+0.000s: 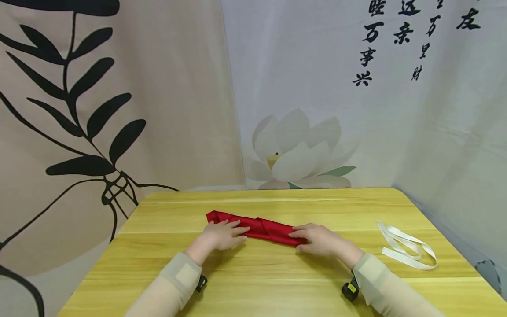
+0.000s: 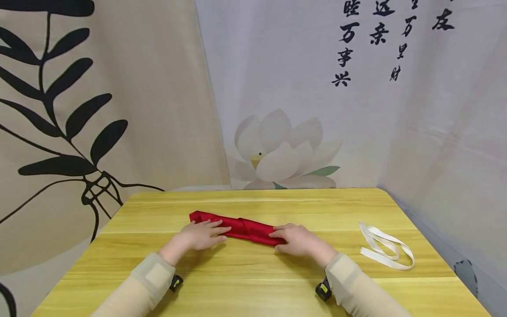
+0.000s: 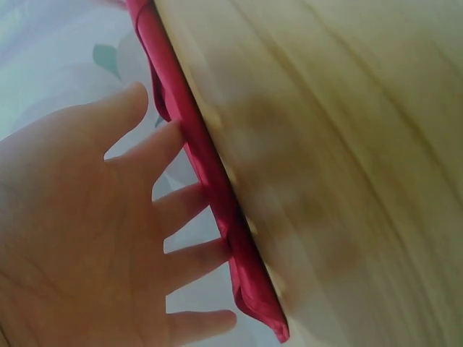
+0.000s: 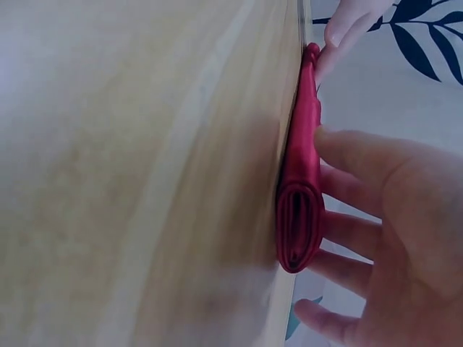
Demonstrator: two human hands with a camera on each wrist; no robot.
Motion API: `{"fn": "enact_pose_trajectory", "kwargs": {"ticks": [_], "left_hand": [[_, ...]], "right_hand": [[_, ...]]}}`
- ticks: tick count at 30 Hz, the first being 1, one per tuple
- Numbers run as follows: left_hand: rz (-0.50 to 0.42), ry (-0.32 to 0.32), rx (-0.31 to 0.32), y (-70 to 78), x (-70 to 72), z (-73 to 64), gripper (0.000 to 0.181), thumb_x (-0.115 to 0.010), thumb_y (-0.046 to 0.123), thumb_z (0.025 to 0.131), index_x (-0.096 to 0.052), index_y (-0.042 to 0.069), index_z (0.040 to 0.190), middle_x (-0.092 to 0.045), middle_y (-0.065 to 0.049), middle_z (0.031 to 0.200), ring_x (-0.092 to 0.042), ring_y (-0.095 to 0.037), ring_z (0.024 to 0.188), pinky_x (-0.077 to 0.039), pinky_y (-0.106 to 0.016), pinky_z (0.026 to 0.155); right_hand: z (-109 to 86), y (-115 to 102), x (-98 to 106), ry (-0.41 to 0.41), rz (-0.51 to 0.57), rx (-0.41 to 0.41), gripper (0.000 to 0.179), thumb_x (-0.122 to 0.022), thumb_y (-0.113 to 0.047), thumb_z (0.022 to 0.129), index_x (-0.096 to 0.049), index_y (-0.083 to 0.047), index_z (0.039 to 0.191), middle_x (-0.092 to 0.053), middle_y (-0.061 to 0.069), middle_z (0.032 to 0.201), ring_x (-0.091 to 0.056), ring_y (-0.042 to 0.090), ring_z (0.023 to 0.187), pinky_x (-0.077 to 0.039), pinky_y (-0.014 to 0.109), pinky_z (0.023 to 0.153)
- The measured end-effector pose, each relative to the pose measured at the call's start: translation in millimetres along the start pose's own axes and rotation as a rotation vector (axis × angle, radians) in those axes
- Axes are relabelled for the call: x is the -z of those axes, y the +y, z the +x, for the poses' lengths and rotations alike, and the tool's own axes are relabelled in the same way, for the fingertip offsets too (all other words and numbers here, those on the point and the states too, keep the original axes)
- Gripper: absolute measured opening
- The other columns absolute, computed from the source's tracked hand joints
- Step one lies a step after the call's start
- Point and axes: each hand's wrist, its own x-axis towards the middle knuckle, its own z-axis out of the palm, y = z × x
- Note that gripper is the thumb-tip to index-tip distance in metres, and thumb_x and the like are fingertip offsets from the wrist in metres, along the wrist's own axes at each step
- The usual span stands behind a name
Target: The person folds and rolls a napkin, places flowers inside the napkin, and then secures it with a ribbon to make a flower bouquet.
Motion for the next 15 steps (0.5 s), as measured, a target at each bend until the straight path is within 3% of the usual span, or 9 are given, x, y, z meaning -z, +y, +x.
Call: {"fn": "enact_pose_trajectory", "kwargs": {"ticks": [3,10,15], "left_hand": [[0.008,0.006,-0.003,-1.9,1.4,1.1,0.05,-0.039,0.057,0.098,-0.045,0.038,0.144,-0.034,0.002,0.154,-0.026,-0.036,0.141,-0.011,-0.063,0.109],[0.046,0.026,-0.02,-3.2,0.9,2.1,0.05,-0.04,0.057,0.098,-0.046,0.037,0.144,-0.034,0.0,0.154,-0.024,-0.033,0.142,-0.012,-0.062,0.11],[0.054,0.045,-0.019,-1.9,-0.4,0.8,0.05,-0.041,0.057,0.098,-0.047,0.037,0.143,-0.034,-0.001,0.154,-0.023,-0.034,0.143,-0.013,-0.063,0.109]], "right_hand": [[-1.2,-3,2,-0.001,-0.005,0.007,0.041,-0.067,-0.029,0.091,-0.063,-0.013,0.129,-0.054,0.012,0.137,-0.047,0.036,0.126,-0.034,0.066,0.096],[-5.9,-8,6,-0.011,0.011,0.044,0.039,-0.067,-0.031,0.092,-0.066,-0.009,0.124,-0.058,0.009,0.132,-0.051,0.031,0.123,-0.041,0.05,0.099],[-10.8,-12,7,-0.027,0.031,0.059,0.037,-0.066,-0.031,0.093,-0.068,-0.008,0.122,-0.06,0.007,0.131,-0.052,0.029,0.121,-0.043,0.047,0.097]]}}
